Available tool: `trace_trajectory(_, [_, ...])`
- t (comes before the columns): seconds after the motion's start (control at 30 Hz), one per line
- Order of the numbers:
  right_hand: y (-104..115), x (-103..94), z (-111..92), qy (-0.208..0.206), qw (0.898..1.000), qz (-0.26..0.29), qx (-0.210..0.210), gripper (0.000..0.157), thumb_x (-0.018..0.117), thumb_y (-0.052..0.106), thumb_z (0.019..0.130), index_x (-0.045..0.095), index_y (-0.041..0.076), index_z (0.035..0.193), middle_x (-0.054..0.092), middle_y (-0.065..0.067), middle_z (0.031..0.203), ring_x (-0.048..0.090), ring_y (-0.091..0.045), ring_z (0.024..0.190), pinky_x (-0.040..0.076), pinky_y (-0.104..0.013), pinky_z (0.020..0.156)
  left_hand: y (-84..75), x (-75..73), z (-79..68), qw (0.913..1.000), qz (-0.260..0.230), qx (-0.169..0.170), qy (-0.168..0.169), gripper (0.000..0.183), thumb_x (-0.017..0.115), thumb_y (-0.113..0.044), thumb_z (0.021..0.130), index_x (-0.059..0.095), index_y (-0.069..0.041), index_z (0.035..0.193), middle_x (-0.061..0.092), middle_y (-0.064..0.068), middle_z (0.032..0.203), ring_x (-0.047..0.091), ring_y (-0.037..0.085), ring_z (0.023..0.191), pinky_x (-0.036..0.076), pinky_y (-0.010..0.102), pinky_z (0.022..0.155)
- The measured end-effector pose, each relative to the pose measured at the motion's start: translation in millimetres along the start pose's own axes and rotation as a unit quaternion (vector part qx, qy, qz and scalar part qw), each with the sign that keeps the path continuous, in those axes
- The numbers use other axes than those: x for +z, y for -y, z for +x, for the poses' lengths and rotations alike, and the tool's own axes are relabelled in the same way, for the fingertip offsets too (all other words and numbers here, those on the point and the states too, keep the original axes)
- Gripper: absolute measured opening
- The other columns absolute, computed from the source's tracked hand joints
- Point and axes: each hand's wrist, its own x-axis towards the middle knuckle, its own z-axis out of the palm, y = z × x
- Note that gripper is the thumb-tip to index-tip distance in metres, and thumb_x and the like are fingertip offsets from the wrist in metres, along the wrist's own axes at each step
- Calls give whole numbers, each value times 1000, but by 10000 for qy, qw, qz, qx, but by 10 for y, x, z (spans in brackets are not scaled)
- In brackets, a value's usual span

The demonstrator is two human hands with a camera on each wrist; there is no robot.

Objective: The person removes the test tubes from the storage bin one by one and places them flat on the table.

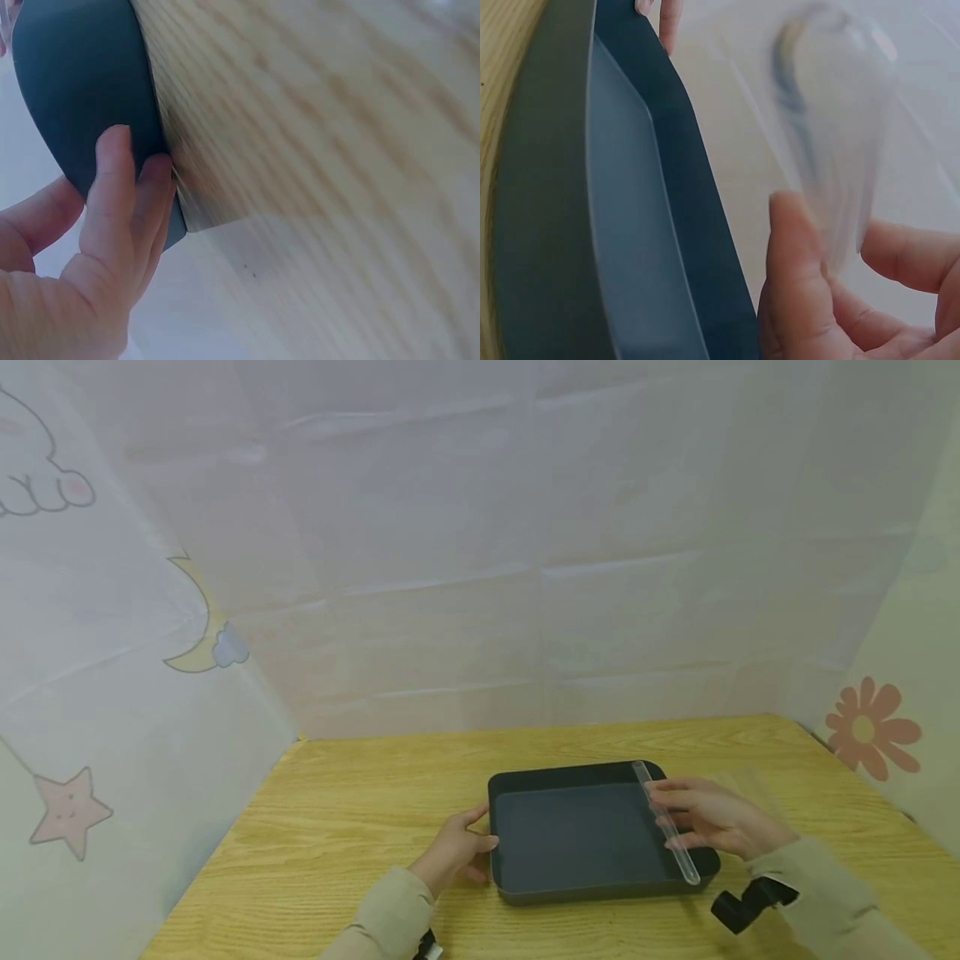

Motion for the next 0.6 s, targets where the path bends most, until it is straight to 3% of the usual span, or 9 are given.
trace_trajectory(0.2, [-40,-90,-50,20,10000,10,17,60,56,22,101,29,-7,146,48,-9,123,54,-24,99,55,-40,77,1,-21,-6,9997,226,23,42,65,63,-1,92,33,0,150,65,22,112,66,28,89,57,46,63])
trace_trajectory(0.43, [-95,-241,-94,175,9992,348,38,26,56,22,101,54,16,125,51,-5,116,55,-21,97,56,-39,77,-44,-43,-9,9992,383,-44,62,66,63,-13,96,29,4,150,62,29,117,70,34,84,57,42,59])
trace_trajectory(0.6, [-117,-337,-127,289,9989,378,-48,20,55,21,101,54,21,121,49,-5,121,56,-21,100,54,-41,81,-63,-24,7,9996,264,0,36,64,62,-8,95,30,6,149,63,28,117,70,35,83,55,39,57])
